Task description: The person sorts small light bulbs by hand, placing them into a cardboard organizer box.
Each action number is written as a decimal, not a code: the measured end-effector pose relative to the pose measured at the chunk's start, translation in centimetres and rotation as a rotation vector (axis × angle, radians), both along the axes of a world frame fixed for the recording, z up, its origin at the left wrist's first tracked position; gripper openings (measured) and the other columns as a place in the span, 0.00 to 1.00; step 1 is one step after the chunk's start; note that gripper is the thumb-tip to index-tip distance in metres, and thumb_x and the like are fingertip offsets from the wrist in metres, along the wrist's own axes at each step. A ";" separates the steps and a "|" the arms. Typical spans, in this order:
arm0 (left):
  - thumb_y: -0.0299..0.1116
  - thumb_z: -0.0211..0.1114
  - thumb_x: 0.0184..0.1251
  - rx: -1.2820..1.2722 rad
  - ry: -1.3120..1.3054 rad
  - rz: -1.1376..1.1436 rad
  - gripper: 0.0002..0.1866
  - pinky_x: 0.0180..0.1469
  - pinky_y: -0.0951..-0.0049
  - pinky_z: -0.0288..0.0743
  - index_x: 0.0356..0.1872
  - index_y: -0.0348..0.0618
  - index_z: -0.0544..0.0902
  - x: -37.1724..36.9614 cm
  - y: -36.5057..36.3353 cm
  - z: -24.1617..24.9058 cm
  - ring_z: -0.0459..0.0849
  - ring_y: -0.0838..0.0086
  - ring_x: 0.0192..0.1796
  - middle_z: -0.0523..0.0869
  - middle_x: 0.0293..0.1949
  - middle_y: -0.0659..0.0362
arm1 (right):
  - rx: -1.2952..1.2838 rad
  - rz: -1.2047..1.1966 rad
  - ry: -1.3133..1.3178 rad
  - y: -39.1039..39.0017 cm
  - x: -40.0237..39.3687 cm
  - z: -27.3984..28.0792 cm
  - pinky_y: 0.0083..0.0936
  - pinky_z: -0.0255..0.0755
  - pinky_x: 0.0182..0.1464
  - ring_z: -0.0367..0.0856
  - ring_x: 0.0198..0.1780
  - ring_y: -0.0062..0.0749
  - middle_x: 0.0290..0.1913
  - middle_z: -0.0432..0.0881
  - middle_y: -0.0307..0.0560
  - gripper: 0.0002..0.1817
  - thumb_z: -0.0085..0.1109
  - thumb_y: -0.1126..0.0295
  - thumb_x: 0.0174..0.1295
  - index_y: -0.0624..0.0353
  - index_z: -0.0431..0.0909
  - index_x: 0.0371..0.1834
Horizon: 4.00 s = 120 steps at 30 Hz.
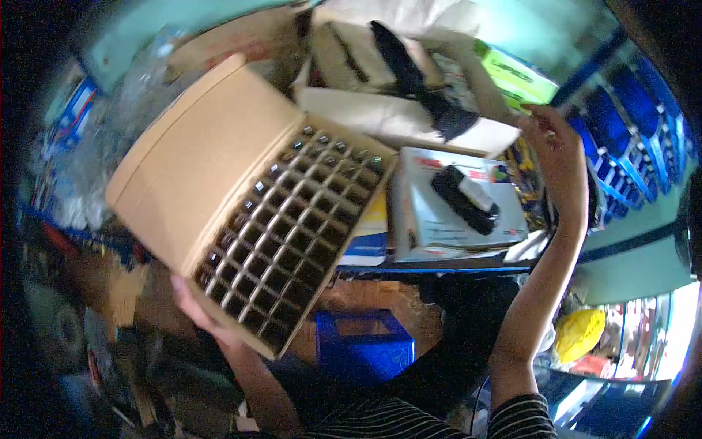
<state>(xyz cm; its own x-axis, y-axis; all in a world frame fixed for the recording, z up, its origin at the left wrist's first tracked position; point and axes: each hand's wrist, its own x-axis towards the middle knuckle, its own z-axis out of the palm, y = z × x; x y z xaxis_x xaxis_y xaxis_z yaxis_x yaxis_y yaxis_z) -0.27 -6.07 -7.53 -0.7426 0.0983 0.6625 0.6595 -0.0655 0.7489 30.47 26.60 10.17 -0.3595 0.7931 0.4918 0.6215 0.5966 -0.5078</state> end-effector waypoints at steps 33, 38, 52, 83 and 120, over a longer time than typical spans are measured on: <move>0.44 0.56 0.76 -0.366 0.267 0.317 0.19 0.46 0.63 0.78 0.44 0.36 0.83 0.0 -7.7 11.0 0.82 0.65 0.41 0.83 0.40 0.53 | -0.107 0.016 0.040 3.9 11.4 -9.8 0.38 0.72 0.60 0.82 0.55 0.48 0.52 0.83 0.59 0.18 0.66 0.63 0.64 0.64 0.82 0.50; 0.28 0.63 0.73 -0.389 0.139 -0.654 0.06 0.38 0.80 0.78 0.40 0.34 0.80 7.7 5.0 19.9 0.82 0.79 0.35 0.81 0.35 0.60 | -0.116 0.010 0.117 4.0 10.1 -8.7 0.36 0.74 0.59 0.83 0.55 0.45 0.52 0.84 0.57 0.18 0.69 0.68 0.61 0.65 0.83 0.52; 0.54 0.51 0.82 -0.501 -0.584 -1.581 0.28 0.44 0.69 0.86 0.65 0.38 0.72 9.8 19.5 18.2 0.89 0.62 0.49 0.84 0.52 0.50 | -0.553 0.711 0.695 -4.5 -4.2 -2.4 0.23 0.77 0.40 0.82 0.40 0.21 0.43 0.87 0.42 0.14 0.67 0.68 0.69 0.63 0.81 0.53; 0.35 0.61 0.79 -0.732 0.049 -1.129 0.16 0.53 0.74 0.78 0.61 0.39 0.77 3.3 18.9 16.0 0.84 0.77 0.49 0.85 0.46 0.61 | -0.794 0.934 0.965 -4.6 -6.5 -3.3 0.13 0.65 0.34 0.72 0.32 0.14 0.42 0.86 0.41 0.17 0.59 0.62 0.75 0.62 0.81 0.58; 0.35 0.73 0.66 -1.105 0.333 -0.608 0.12 0.45 0.69 0.78 0.42 0.39 0.83 -0.5 15.4 16.7 0.84 0.72 0.40 0.87 0.36 0.56 | -0.351 0.668 0.667 -5.9 -5.9 -4.5 0.23 0.76 0.37 0.79 0.36 0.23 0.44 0.82 0.47 0.12 0.48 0.68 0.80 0.61 0.63 0.59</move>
<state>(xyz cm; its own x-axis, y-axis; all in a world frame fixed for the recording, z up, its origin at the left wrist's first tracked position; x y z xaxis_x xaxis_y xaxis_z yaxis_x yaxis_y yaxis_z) -0.77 9.36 9.17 -0.2033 0.9662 0.1584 0.9055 0.1240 0.4057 24.58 20.73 5.67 -0.5200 0.6684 0.5318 -0.2605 0.4688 -0.8440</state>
